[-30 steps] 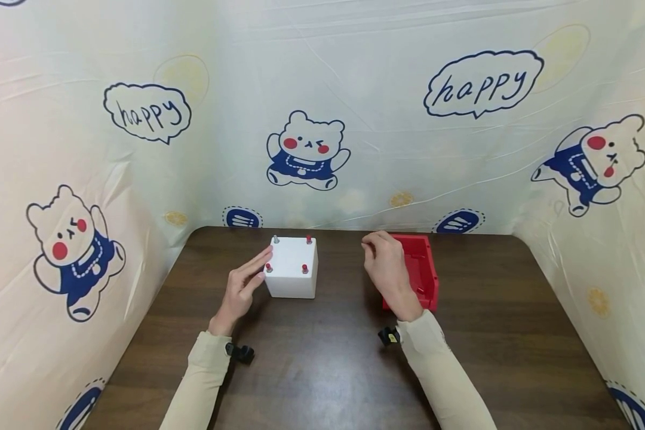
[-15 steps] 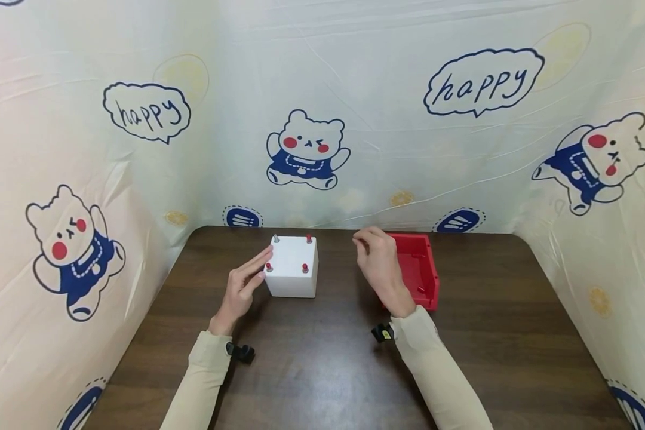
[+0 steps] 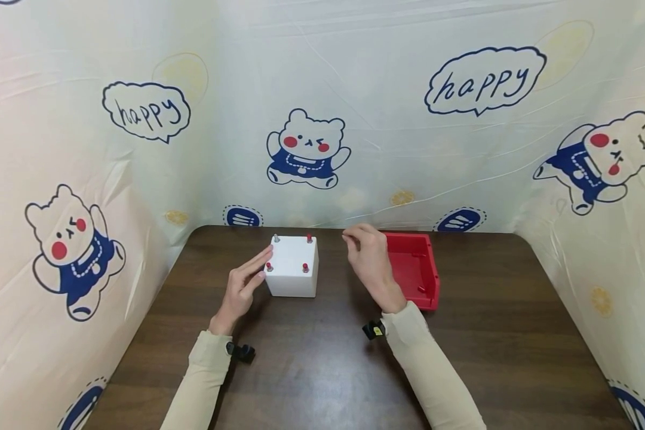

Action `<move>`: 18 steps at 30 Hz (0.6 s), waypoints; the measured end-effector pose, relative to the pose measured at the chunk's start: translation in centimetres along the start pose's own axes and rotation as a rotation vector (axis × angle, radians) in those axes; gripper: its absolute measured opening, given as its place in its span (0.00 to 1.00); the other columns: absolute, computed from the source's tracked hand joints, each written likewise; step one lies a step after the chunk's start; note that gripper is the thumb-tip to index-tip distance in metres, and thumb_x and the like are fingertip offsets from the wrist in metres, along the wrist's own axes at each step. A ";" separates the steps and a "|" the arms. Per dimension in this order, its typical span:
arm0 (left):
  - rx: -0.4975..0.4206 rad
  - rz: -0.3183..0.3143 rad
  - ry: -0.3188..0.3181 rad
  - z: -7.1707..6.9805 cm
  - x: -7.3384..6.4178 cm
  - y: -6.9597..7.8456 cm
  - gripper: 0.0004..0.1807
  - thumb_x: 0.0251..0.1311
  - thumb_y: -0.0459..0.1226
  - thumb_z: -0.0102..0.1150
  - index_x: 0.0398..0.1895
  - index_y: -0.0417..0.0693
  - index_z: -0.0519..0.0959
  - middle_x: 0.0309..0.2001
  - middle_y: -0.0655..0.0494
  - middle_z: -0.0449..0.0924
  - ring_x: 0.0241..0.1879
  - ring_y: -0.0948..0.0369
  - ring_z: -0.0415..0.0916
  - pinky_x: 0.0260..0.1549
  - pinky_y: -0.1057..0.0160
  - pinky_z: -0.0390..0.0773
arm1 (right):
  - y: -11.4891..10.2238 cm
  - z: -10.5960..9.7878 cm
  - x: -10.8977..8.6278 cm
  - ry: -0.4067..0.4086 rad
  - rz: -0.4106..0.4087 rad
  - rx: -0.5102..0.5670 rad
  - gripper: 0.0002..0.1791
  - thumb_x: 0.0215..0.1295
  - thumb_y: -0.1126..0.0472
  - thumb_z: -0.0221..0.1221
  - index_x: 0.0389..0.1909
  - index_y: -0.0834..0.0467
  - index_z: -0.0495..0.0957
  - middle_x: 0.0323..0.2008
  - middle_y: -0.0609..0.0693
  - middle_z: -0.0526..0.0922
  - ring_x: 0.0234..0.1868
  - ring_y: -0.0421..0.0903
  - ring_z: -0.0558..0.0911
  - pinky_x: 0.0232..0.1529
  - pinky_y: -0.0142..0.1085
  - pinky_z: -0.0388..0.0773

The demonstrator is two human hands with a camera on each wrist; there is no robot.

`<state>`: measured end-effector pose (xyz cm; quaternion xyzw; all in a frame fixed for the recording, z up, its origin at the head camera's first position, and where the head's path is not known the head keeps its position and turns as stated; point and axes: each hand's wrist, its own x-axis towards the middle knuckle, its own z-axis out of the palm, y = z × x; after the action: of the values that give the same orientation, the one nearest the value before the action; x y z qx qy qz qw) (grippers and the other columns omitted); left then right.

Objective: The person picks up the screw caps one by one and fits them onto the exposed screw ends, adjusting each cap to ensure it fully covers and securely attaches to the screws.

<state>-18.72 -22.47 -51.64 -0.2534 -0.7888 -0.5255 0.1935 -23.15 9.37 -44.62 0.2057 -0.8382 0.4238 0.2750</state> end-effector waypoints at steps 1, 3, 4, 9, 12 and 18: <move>0.000 0.008 -0.001 0.0 0.1 0.2 0.23 0.71 0.20 0.52 0.68 0.25 0.75 0.71 0.28 0.73 0.72 0.34 0.71 0.72 0.72 0.68 | -0.1 0.1 0.1 0.000 0.000 -0.001 0.09 0.65 0.70 0.72 0.44 0.62 0.92 0.43 0.58 0.91 0.38 0.54 0.89 0.46 0.49 0.91; -0.002 0.020 -0.001 -0.1 0.2 0.6 0.23 0.70 0.20 0.52 0.68 0.24 0.75 0.71 0.26 0.72 0.72 0.34 0.71 0.72 0.71 0.67 | -0.3 0.2 0.2 0.001 0.000 -0.010 0.09 0.65 0.70 0.72 0.45 0.62 0.92 0.44 0.58 0.91 0.39 0.54 0.90 0.46 0.49 0.91; 0.001 0.025 0.001 0.0 0.2 0.7 0.23 0.70 0.19 0.52 0.68 0.23 0.75 0.71 0.26 0.72 0.72 0.34 0.72 0.73 0.71 0.67 | -0.4 0.3 0.2 0.001 0.000 -0.012 0.09 0.65 0.70 0.72 0.45 0.62 0.92 0.44 0.58 0.91 0.40 0.54 0.90 0.46 0.49 0.91; 0.004 0.028 0.005 0.0 0.3 0.8 0.23 0.70 0.20 0.52 0.67 0.23 0.75 0.70 0.25 0.72 0.71 0.33 0.71 0.73 0.72 0.66 | -0.7 0.6 0.4 -0.016 0.011 -0.012 0.10 0.65 0.70 0.72 0.46 0.61 0.92 0.45 0.58 0.91 0.42 0.55 0.90 0.49 0.49 0.90; -0.009 0.019 0.006 0.1 0.2 0.6 0.23 0.71 0.20 0.52 0.68 0.23 0.75 0.71 0.26 0.72 0.71 0.32 0.71 0.73 0.73 0.66 | -0.9 0.8 0.6 -0.032 0.021 0.000 0.10 0.66 0.70 0.71 0.47 0.61 0.91 0.46 0.58 0.91 0.43 0.54 0.90 0.51 0.48 0.90; 0.001 -0.011 0.008 0.3 -0.2 -1.7 0.23 0.72 0.22 0.53 0.70 0.28 0.76 0.73 0.32 0.72 0.73 0.35 0.70 0.72 0.75 0.64 | -1.2 1.4 0.8 -0.034 0.021 0.008 0.10 0.66 0.68 0.71 0.48 0.61 0.91 0.47 0.58 0.91 0.44 0.53 0.91 0.51 0.47 0.90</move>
<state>-19.55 -22.81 -53.08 -0.2467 -0.7897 -0.5271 0.1940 -23.47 7.48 -44.11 0.2048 -0.8432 0.4263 0.2556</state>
